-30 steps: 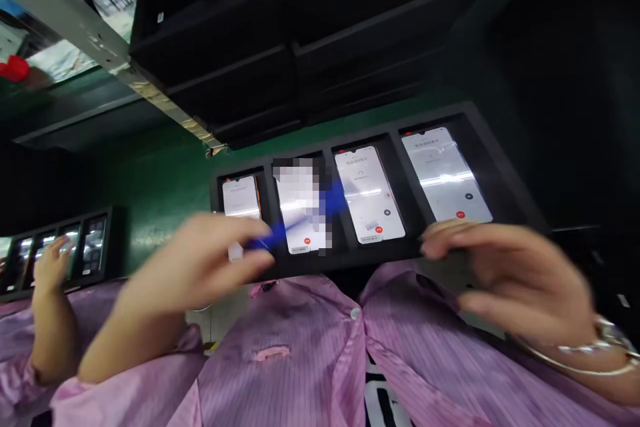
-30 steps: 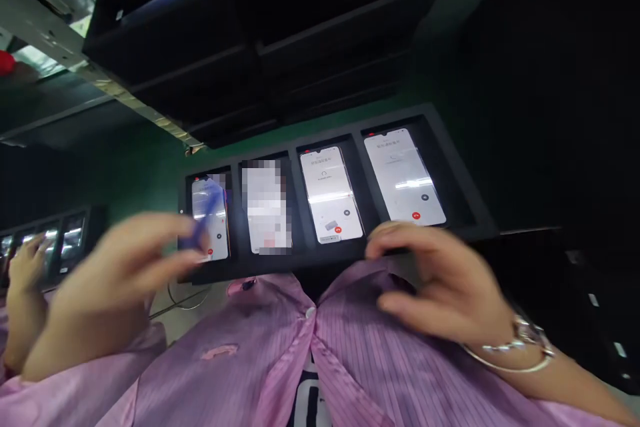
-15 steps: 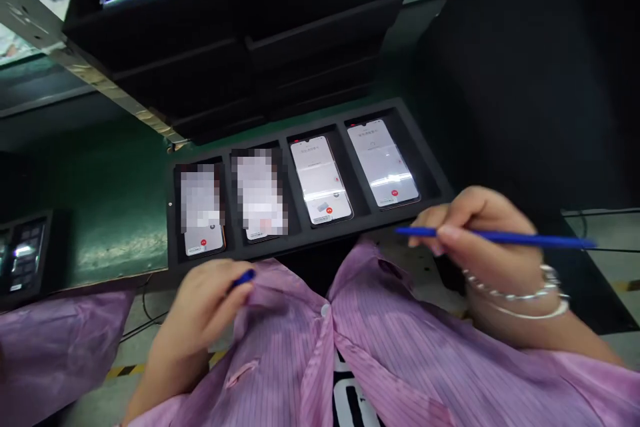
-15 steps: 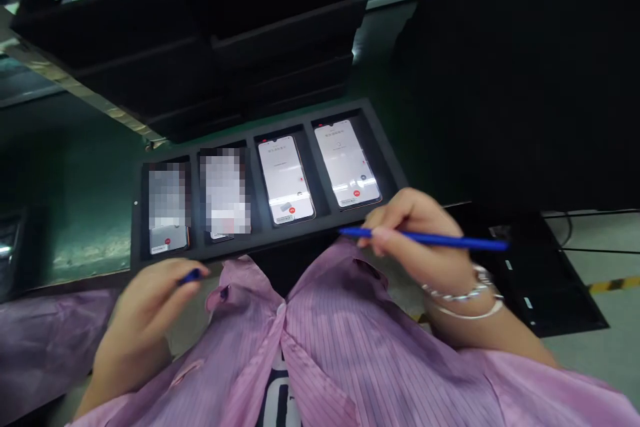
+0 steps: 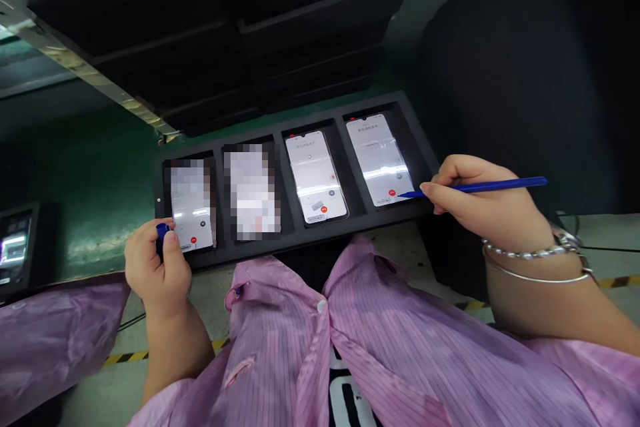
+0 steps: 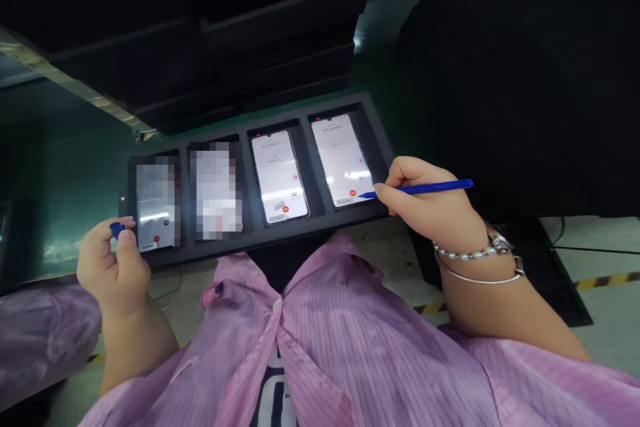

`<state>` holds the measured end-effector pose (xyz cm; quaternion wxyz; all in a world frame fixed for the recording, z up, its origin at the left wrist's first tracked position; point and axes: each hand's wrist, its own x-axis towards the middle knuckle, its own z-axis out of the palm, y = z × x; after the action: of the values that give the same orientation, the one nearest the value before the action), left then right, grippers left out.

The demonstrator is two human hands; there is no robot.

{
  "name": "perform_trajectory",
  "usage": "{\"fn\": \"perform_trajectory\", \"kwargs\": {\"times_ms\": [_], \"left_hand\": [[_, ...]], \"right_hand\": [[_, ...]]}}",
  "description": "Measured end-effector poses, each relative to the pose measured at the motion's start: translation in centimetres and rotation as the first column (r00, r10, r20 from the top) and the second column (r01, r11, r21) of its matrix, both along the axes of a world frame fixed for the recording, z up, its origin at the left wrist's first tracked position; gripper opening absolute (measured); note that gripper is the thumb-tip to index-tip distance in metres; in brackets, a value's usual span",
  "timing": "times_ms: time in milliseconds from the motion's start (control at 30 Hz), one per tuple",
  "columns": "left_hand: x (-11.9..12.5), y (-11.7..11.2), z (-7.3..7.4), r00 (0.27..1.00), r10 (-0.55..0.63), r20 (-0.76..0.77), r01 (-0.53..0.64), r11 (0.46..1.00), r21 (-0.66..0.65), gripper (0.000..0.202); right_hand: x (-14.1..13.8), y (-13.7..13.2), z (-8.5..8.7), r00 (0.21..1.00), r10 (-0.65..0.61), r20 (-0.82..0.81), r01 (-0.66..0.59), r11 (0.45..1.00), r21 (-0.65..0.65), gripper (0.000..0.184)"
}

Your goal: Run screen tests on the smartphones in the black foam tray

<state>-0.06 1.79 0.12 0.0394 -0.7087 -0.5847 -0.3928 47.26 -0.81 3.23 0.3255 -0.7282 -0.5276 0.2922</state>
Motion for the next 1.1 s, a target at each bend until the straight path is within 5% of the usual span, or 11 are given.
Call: {"fn": "perform_trajectory", "kwargs": {"times_ms": [233,400,567,733,1100], "left_hand": [[-0.3,0.0,-0.5,1.000,0.023,0.001,-0.023,0.999,0.025,0.020],[0.3,-0.2,-0.3,1.000,0.009,-0.019,-0.008,1.000,0.029,0.022],[0.5,-0.7,-0.3,1.000,-0.002,-0.024,0.003,1.000,0.016,0.023],[0.6,-1.0,-0.5,1.000,-0.002,0.002,0.002,1.000,0.012,0.022],[0.9,-1.0,-0.5,1.000,0.006,0.024,-0.006,1.000,-0.012,0.021]], "right_hand": [[0.4,-0.4,0.0,0.998,-0.007,-0.056,0.011,0.997,0.077,0.024],[-4.2,-1.2,0.8,0.944,0.100,-0.315,-0.024,0.971,0.236,0.016],[-8.3,-0.5,0.6,0.912,0.311,-0.268,-0.273,0.947,0.170,0.019],[-8.8,0.3,-0.7,0.966,0.207,-0.154,-0.190,0.974,0.123,0.037],[-9.4,0.6,-0.7,0.981,0.195,0.012,-0.194,0.969,0.153,0.035]]}}
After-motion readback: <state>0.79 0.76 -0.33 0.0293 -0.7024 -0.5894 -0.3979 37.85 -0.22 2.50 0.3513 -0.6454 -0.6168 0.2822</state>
